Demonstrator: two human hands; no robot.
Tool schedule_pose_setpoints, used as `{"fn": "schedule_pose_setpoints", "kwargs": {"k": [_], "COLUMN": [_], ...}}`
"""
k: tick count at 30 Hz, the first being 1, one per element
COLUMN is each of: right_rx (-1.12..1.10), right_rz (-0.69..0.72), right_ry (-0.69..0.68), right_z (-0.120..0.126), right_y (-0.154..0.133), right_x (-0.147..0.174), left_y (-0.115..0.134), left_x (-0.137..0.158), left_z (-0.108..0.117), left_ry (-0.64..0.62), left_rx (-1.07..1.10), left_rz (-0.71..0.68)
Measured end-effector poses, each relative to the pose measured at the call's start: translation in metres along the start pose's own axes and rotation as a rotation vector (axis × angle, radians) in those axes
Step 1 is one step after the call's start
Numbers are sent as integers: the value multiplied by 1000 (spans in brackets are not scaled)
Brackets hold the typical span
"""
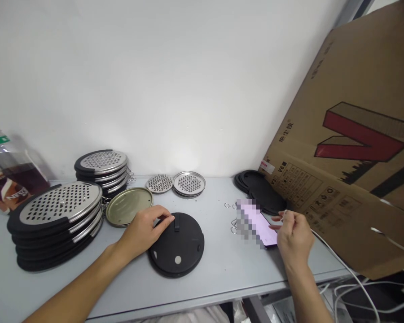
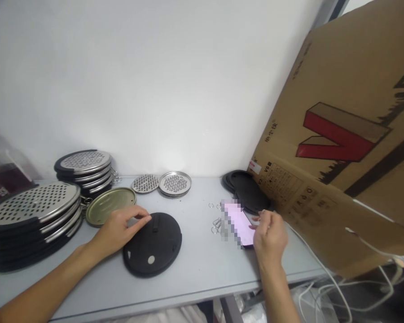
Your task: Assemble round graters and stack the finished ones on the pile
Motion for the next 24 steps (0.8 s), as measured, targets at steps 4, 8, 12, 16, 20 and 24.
{"fn": "schedule_pose_setpoints", "kwargs": {"k": [4,8,12,16,20,24], "right_rx": [26,162,190,178,197,206], "right_rz": [26,170,229,224,242,256], "right_ry": [-12,49,75,53,71,63], "right_z": [9,23,28,25,27,27], "right_y": [-5,-6,-3,3,9,8], "right_x": [13,29,35,37,43,45], "left_y": [-2,-2,0,-1,-1,0], "left_x": [1,0,0,0,1,1], "left_z": [0,-1,-2,-2,-1,-2], "left_ry": [-9,-12,-10,-10,-9,-8], "left_rx": [-2,-9,6,-3,-11,-8], "left_rz": [20,18,-3,7,0,-11]}}
Point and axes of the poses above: each hand's wrist, its own x-axis away from the middle knuckle, its own z-axis out of the back of the hand, y = z × x, the point moved 7 cm from there along -x, towards the middle knuckle, and after that the axes turned 15 degrees about -z, right-handed, at the moved point
